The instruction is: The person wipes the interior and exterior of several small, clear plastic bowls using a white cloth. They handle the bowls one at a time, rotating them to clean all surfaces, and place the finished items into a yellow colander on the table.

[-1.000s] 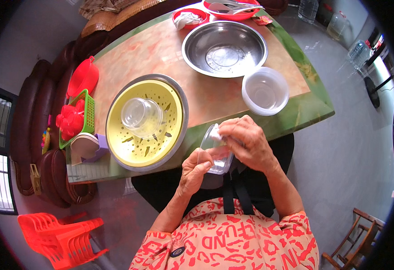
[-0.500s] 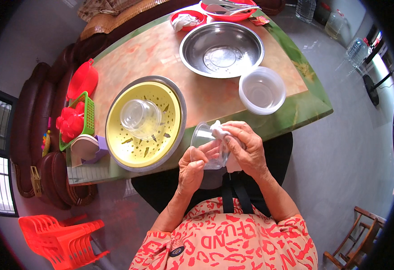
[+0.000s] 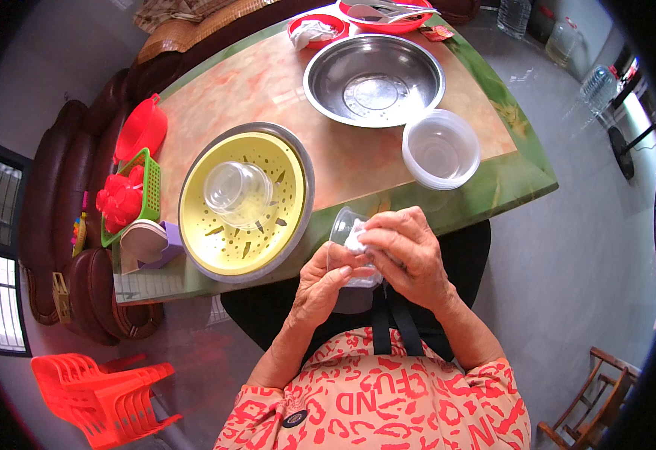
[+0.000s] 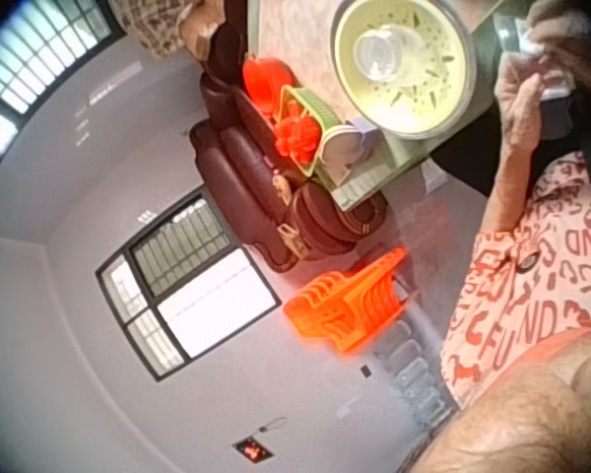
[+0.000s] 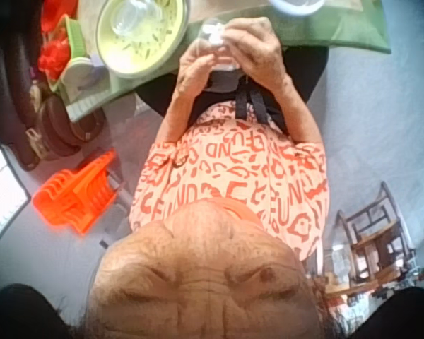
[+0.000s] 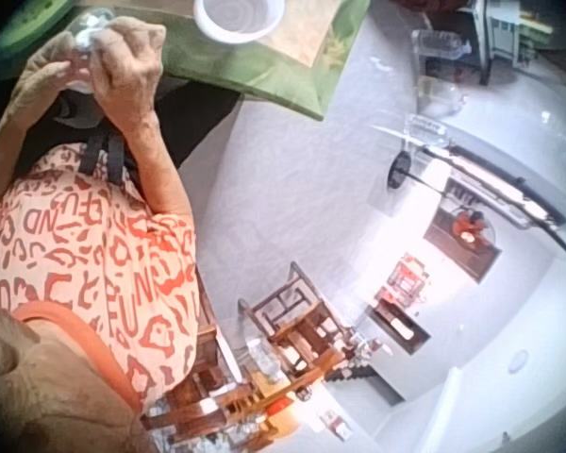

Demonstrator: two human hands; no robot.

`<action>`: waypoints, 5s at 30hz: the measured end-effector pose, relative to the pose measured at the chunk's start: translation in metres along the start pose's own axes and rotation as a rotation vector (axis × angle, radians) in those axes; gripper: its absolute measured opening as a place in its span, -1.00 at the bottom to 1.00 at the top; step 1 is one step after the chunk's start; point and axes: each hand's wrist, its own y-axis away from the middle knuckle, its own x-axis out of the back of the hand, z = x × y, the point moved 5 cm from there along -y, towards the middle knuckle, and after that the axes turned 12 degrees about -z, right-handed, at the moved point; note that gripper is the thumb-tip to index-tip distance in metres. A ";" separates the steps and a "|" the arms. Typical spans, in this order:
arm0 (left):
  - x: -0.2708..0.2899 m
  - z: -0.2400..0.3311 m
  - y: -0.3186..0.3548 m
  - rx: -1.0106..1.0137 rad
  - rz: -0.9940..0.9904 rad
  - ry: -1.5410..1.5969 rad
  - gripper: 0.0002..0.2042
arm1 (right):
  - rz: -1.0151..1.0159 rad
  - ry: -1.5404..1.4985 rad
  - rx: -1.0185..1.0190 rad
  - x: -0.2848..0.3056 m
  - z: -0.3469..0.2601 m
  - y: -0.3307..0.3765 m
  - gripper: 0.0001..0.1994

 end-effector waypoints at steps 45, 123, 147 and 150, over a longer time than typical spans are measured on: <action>0.004 -0.005 0.001 -0.170 0.043 0.011 -0.92 | -0.089 0.194 -0.031 0.002 -0.020 0.003 -0.54; 0.005 -0.010 -0.006 -0.216 -0.214 0.939 -0.86 | 0.020 -0.260 -0.046 0.020 -0.003 0.007 -0.64; -0.004 0.000 -0.018 -0.204 0.053 0.520 -0.89 | -0.045 0.357 0.053 0.005 -0.028 0.007 -0.49; 0.001 -0.001 -0.020 -0.198 0.146 0.420 -0.90 | -0.074 0.225 0.088 -0.003 -0.033 0.020 -0.52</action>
